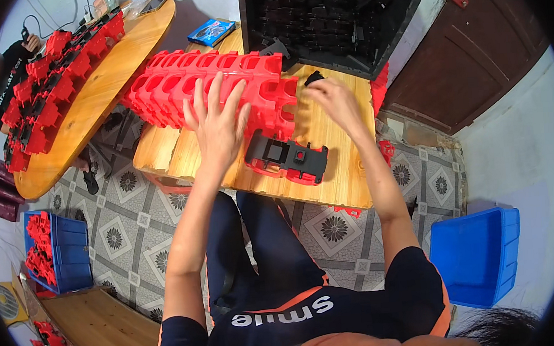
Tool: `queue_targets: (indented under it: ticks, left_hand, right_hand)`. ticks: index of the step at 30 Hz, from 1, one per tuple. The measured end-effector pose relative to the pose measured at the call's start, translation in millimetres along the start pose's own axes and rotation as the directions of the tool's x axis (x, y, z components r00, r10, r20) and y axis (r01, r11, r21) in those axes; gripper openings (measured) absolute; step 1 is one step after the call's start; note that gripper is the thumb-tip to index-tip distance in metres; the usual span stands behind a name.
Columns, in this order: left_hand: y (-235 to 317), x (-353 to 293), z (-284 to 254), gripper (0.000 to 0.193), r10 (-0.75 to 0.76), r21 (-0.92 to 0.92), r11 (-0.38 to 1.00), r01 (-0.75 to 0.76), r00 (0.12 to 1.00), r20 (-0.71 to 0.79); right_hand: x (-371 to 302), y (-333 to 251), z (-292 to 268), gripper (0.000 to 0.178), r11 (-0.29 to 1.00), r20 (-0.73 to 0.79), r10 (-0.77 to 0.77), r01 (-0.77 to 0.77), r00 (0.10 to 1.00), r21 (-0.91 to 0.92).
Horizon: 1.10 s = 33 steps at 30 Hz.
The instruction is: Assembling plastic chassis components into red toy car body frames.
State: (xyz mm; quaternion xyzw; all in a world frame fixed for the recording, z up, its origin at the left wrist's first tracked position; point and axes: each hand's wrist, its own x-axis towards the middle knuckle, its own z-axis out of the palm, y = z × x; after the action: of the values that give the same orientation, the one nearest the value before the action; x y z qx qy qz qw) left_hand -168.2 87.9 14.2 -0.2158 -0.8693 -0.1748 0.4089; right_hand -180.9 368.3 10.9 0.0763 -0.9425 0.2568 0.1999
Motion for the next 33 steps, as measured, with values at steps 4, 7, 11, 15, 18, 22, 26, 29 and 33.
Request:
queue_targets:
  ticks: [4,7,11,15,18,22,26,29,33]
  left_hand:
    - [-6,1,25,0.039,0.012,-0.007,1.000,-0.012,0.997,0.074]
    - [-7,2,27,0.040,0.021,-0.008,1.000,-0.020,0.993,0.117]
    - [-6,5,28,0.048,0.060,0.064,0.996,-0.066,0.993,0.098]
    - [43,38,-7,0.096,-0.295,-0.689,0.658,0.304,0.946,0.136]
    - [73,71,-26,0.098,-0.435,-0.829,-0.232,0.508,0.708,0.556]
    - [53,47,-28,0.081,-0.313,-0.750,-0.519,0.409,0.726,0.613]
    - [37,-7,-57,0.072,-0.243,-0.692,-0.616,0.377,0.744,0.622]
    - [28,-50,-80,0.066,-0.276,-0.656,-0.655,0.375,0.689,0.670]
    - [9,-104,-101,0.068,-0.398,-0.672,-0.667,0.322,0.609,0.686]
  right_hand:
    - [-2,-56,26,0.031,0.795,0.091,-0.136,0.055,0.987,0.604]
    - [15,-50,10,0.021,0.769,0.396,-0.161,-0.136,0.904,0.624]
    - [11,-26,-37,0.017,0.522,0.240,-0.019,-0.195,0.971,0.831]
    - [4,-46,-87,0.019,0.820,-0.093,-0.561,0.568,0.823,0.074]
    - [-3,-92,-97,0.027,0.653,-0.041,-0.757,0.757,0.652,-0.019]
    - [16,-69,-99,0.035,0.659,-0.128,-0.449,0.425,0.884,0.620]
    - [23,78,-34,0.051,0.904,-0.128,-0.063,0.003,0.990,-0.427]
    - [-3,135,12,0.050,0.981,0.031,0.116,-0.110,0.993,-0.157]
    - [-25,86,7,0.059,0.819,-0.083,0.350,-0.262,0.933,0.511]
